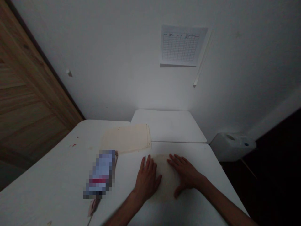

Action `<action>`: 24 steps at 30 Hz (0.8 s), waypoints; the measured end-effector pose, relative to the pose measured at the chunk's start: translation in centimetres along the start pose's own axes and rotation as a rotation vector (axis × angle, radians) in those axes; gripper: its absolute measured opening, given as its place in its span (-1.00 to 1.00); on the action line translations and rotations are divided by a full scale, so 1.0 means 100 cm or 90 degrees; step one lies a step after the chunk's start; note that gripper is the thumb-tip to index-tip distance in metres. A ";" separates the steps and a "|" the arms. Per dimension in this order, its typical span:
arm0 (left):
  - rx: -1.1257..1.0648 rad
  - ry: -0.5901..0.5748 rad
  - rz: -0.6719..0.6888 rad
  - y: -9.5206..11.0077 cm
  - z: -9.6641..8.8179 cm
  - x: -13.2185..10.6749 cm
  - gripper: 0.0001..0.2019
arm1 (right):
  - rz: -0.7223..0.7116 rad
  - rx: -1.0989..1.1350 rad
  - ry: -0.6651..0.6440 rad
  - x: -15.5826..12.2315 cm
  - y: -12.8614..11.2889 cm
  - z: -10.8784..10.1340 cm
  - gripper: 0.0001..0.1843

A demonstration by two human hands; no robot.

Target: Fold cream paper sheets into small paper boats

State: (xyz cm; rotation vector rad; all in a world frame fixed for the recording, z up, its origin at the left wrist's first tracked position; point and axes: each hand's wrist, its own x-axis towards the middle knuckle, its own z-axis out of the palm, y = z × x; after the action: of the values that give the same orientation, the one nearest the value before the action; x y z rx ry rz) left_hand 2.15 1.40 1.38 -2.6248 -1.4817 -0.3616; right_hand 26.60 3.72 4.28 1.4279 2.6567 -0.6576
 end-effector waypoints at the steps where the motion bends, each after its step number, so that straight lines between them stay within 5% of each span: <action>1: -0.005 -0.001 0.016 0.002 0.001 0.003 -0.43 | -0.001 0.001 0.003 0.000 0.000 0.000 0.45; 6: -0.056 -0.033 0.094 0.007 0.014 0.015 -0.36 | -0.008 0.005 0.020 0.001 0.003 0.004 0.46; 16: -0.033 -0.009 -0.006 -0.024 0.015 -0.005 -0.29 | -0.002 0.016 0.019 0.000 0.004 0.005 0.46; 24: -0.061 0.009 -0.027 -0.027 0.019 -0.004 -0.31 | -0.009 0.036 0.062 -0.001 0.007 0.006 0.38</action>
State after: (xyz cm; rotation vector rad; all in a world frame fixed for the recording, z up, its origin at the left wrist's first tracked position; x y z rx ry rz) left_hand -0.10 2.85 -0.62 -2.6611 -1.5553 -0.4651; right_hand 27.08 3.72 3.49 1.4930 2.7454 -0.6861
